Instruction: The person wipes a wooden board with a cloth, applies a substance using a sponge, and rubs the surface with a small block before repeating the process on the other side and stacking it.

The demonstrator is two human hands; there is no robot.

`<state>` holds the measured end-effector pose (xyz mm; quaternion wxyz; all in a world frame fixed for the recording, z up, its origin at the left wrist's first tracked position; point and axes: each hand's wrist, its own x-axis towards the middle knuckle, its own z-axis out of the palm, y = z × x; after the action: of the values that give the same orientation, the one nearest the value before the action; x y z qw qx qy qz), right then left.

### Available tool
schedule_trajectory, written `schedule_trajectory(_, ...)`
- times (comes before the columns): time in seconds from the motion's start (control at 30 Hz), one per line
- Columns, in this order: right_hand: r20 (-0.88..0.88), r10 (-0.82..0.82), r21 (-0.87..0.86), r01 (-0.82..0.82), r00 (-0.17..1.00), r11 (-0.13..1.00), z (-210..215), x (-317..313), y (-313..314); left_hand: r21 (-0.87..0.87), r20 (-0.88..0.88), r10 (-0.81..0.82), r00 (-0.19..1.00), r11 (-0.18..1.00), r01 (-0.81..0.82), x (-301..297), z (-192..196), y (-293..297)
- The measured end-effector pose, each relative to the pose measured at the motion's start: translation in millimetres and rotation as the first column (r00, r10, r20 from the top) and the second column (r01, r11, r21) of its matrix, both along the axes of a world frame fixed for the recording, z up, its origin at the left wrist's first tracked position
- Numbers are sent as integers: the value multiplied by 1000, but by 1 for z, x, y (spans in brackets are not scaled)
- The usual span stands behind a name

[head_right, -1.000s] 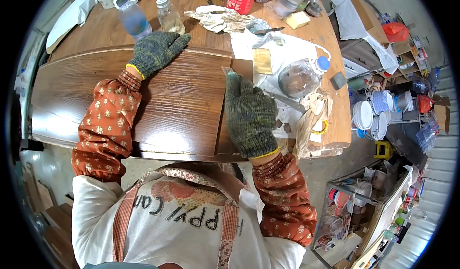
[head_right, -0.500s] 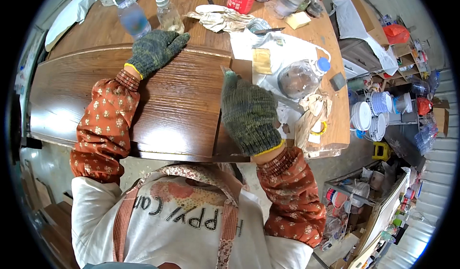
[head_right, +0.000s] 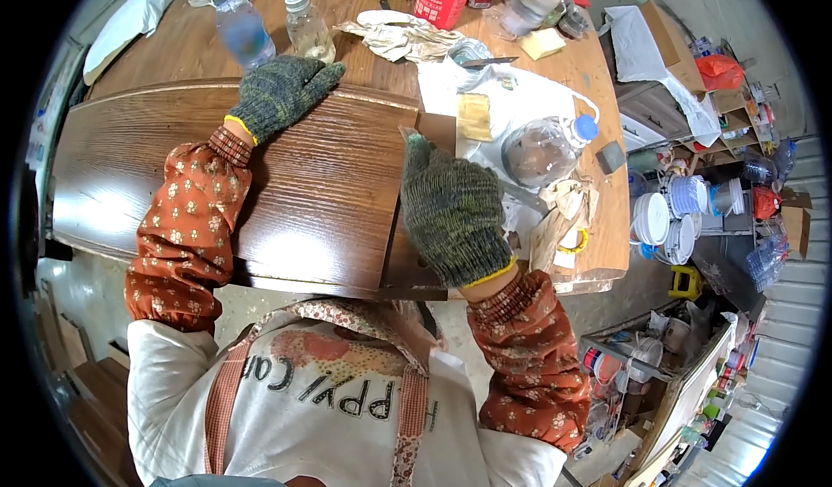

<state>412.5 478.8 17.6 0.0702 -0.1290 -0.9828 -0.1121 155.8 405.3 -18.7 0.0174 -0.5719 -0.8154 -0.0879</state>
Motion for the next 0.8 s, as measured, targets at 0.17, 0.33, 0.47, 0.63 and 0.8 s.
schedule_trajectory(0.17, -69, 82, 21, -80, 994, 997, 2, 2, 4, -16, 40, 35, 999, 999, -34, 6, 11, 0)
schedule_trajectory(0.33, 31, 32, -68, -30, 999, 997, 6, 3, 2, -51, -10, -11, 1000, 999, 10, 1, 3, -4)
schedule_trajectory(0.47, -94, 84, -51, -89, 992, 995, -3, 4, 8, -36, -32, -43, 999, 998, 42, 6, 8, 0)
schedule_trajectory(0.63, -15, 80, -23, -80, 997, 997, -3, 4, 11, -6, -21, -55, 998, 998, 55, 0, -3, -2)
schedule_trajectory(0.8, 149, -159, 385, 91, 976, 919, -59, 29, 39, 2, 4, -55, 998, 998, 55, -3, 0, 2)
